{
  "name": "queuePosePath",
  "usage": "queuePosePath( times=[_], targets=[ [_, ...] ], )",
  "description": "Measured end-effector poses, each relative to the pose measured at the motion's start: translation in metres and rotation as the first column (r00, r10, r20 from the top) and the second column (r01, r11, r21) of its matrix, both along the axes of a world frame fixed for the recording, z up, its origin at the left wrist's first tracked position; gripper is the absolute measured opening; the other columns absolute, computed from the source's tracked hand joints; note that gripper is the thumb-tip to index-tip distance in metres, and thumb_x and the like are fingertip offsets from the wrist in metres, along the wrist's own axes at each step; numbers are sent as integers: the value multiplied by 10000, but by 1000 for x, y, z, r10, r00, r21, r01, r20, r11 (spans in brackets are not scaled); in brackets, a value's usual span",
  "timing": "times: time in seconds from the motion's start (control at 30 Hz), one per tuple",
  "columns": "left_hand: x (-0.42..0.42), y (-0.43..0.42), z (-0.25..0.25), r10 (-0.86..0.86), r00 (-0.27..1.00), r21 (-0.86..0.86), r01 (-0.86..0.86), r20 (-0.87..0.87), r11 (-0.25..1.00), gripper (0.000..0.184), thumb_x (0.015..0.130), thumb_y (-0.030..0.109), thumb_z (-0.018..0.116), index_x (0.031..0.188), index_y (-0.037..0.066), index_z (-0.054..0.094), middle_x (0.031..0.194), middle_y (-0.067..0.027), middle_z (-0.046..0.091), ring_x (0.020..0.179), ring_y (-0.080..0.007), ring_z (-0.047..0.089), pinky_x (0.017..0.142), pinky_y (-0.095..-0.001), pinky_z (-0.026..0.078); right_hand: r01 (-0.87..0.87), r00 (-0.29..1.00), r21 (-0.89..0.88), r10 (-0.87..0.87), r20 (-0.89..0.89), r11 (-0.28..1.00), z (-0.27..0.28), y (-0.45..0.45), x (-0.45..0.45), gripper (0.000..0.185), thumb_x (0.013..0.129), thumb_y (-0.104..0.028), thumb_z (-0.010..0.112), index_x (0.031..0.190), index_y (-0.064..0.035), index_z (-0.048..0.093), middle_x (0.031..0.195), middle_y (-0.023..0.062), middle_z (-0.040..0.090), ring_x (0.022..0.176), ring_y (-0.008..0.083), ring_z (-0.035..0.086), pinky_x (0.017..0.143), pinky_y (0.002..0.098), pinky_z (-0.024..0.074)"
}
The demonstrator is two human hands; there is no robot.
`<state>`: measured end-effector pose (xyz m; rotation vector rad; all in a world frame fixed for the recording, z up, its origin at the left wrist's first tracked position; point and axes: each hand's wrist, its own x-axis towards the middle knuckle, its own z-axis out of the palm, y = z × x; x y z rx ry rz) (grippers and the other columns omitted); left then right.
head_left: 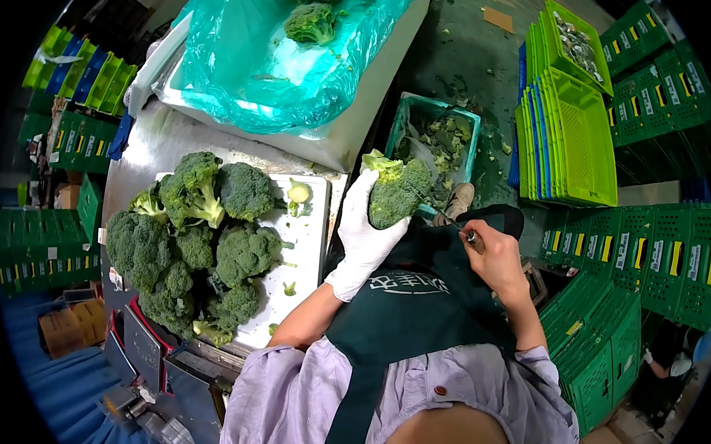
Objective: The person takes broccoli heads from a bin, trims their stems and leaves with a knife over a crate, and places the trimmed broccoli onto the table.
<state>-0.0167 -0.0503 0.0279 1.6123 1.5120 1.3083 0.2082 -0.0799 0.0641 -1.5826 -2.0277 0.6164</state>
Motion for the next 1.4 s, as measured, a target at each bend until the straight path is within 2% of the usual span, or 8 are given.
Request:
queuePosePath(
  times=[0.37, 0.47, 0.77, 0.8, 0.83, 0.9, 1.1, 1.4],
  targets=[
    [-4, 0, -5, 42, 994, 47, -38, -97, 998, 766, 575, 106, 783, 1285, 83, 497, 1290, -160, 507, 1181, -299, 512, 998, -359, 422, 3, 997, -26, -1, 79, 1000, -14, 1, -5, 164, 792, -60, 653, 943, -61, 591, 763, 163, 634, 682, 365, 617, 567, 405, 482],
    [-3, 1, 0, 21, 989, 53, -14, -144, 999, 756, 577, 105, 780, 1281, 95, 504, 1294, -150, 509, 1176, -289, 516, 990, -359, 430, 150, 955, 127, -177, 236, 980, -20, 5, -9, 202, 775, -27, 630, 968, -81, 602, 742, 140, 626, 669, 358, 610, 569, 430, 480],
    [2, 7, 16, 1, 985, 58, 10, -175, 998, 695, 589, 36, 777, 1238, 64, 530, 1272, -164, 528, 1190, -303, 507, 1014, -373, 404, 169, 937, 226, -228, 264, 959, -21, 16, 11, 340, 682, 20, 632, 999, -98, 592, 773, 124, 645, 682, 340, 629, 567, 425, 500],
    [1, 7, 15, 26, 973, 114, 0, -230, 993, 701, 573, 56, 768, 1235, 98, 540, 1272, -128, 538, 1107, -289, 535, 937, -357, 446, 220, 951, 374, -284, 125, 901, -32, 19, 18, 334, 695, 17, 635, 1006, -96, 592, 806, 137, 659, 705, 335, 640, 611, 419, 516],
    [0, 7, 14, 56, 958, 169, -7, -283, 986, 709, 557, 76, 758, 1232, 132, 549, 1273, -92, 548, 1024, -276, 563, 860, -340, 488, 357, 918, 253, -388, 82, 899, -19, 25, 29, 258, 747, 16, 634, 983, -81, 601, 780, 155, 657, 686, 316, 659, 601, 408, 523],
    [-7, 5, 6, 43, 960, 179, 7, -276, 984, 695, 553, 65, 753, 1217, 135, 559, 1266, -89, 554, 1018, -278, 563, 855, -340, 488, 553, 801, 336, -597, 36, 762, -5, 34, 56, 167, 797, 9, 631, 947, -59, 604, 692, 163, 629, 590, 278, 646, 534, 355, 501],
    [-10, 5, -5, 18, 964, 234, 46, -265, 971, 666, 548, 35, 740, 1186, 135, 580, 1254, -84, 565, 985, -289, 559, 853, -344, 477, 283, 959, -46, -284, -4, 958, 19, 18, 34, 151, 809, -72, 679, 927, -36, 593, 633, 172, 592, 548, 279, 622, 512, 327, 462],
    [-35, 16, 5, -253, 836, 181, 380, -486, 907, 671, 530, -18, 689, 1175, 135, 589, 1277, -51, 544, 1054, -303, 511, 917, -412, 431, -126, 982, -70, 134, 130, 990, 24, 29, 42, 203, 729, -76, 688, 914, -52, 609, 736, 165, 632, 672, 347, 619, 587, 390, 491]
  ],
)
